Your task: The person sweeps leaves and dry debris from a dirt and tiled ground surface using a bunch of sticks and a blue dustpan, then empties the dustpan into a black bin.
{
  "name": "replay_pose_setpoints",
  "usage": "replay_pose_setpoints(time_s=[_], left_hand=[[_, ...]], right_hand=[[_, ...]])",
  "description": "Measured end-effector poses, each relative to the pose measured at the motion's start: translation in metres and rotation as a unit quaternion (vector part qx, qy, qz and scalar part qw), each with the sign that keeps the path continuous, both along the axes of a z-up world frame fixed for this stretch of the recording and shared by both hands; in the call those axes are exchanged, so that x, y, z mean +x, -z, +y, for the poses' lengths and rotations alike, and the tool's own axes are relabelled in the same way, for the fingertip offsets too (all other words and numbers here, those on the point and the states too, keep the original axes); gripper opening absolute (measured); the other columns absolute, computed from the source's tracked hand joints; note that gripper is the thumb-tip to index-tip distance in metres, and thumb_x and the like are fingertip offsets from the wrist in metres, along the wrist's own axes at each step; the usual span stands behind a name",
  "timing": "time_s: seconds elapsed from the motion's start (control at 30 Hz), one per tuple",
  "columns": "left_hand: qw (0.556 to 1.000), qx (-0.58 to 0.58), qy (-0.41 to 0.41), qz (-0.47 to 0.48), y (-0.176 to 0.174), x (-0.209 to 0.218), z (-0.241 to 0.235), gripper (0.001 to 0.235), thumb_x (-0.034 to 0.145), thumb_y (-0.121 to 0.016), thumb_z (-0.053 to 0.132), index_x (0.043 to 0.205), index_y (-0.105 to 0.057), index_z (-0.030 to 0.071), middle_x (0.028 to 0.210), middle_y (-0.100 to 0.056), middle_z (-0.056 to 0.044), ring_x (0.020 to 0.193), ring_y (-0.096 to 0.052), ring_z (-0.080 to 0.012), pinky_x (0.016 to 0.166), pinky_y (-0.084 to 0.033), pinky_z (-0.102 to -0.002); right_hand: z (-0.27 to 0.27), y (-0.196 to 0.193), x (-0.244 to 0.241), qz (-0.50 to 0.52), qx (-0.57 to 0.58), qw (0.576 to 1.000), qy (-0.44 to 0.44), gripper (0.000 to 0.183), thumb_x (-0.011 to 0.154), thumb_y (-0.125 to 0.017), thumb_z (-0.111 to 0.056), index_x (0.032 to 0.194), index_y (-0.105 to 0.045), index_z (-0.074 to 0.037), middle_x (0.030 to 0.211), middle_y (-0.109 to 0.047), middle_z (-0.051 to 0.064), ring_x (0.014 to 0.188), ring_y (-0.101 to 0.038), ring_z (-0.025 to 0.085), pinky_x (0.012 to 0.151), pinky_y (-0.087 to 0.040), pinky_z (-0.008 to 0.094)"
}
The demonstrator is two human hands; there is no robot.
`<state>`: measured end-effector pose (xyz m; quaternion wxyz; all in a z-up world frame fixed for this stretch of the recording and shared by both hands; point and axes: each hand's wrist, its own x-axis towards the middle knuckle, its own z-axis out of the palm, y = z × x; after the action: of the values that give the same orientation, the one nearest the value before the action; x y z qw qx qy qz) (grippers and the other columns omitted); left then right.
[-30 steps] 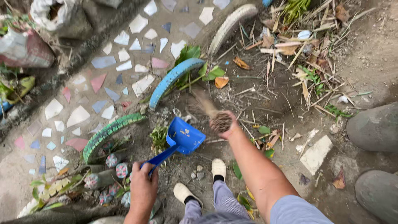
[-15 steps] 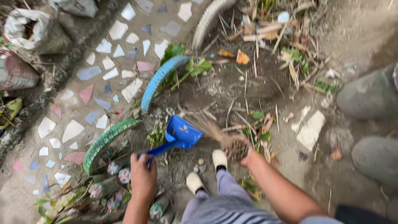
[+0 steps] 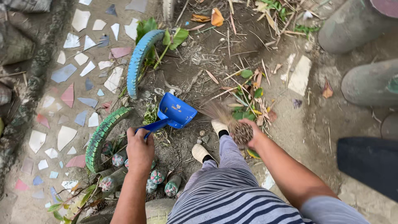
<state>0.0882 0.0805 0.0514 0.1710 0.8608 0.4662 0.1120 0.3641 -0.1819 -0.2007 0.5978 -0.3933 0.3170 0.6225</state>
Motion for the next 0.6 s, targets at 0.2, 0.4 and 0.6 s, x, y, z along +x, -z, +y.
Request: replay_pose_setpoints(time_s=[0.2, 0.4, 0.6], left_hand=[[0.996, 0.014, 0.093, 0.001, 0.012, -0.008, -0.015, 0.011, 0.09, -0.073, 0.012, 0.095, -0.066, 0.005, 0.112, -0.06, -0.017, 0.092, -0.066, -0.0408, 0.078, -0.054, -0.049], [0.989, -0.017, 0.145, 0.026, 0.037, 0.005, -0.022, 0.013, 0.09, -0.072, 0.013, 0.098, -0.066, 0.005, 0.116, -0.059, -0.018, 0.093, -0.065, -0.0423, 0.077, -0.054, -0.051], [0.973, -0.028, 0.228, 0.018, 0.086, 0.027, -0.035, 0.012, 0.09, -0.07, 0.012, 0.098, -0.065, 0.004, 0.117, -0.058, -0.019, 0.093, -0.065, -0.0435, 0.08, -0.055, -0.051]], right_hand=[[-0.105, 0.043, -0.06, -0.212, -0.041, 0.973, -0.084, 0.037, 0.095, -0.065, -0.027, 0.123, -0.063, -0.003, 0.096, -0.072, 0.011, 0.078, -0.07, 0.028, 0.072, -0.058, 0.048], [-0.294, -0.033, -0.173, -0.103, -0.161, 0.976, -0.105, 0.069, 0.088, -0.059, -0.034, 0.152, -0.041, -0.017, 0.112, -0.071, 0.013, 0.088, -0.07, 0.026, 0.078, -0.06, 0.042], [-0.308, -0.012, -0.253, 0.132, -0.334, 0.928, 0.103, 0.055, 0.097, -0.06, -0.05, 0.132, -0.057, -0.009, 0.107, -0.067, 0.018, 0.096, -0.063, 0.033, 0.088, -0.055, 0.045]])
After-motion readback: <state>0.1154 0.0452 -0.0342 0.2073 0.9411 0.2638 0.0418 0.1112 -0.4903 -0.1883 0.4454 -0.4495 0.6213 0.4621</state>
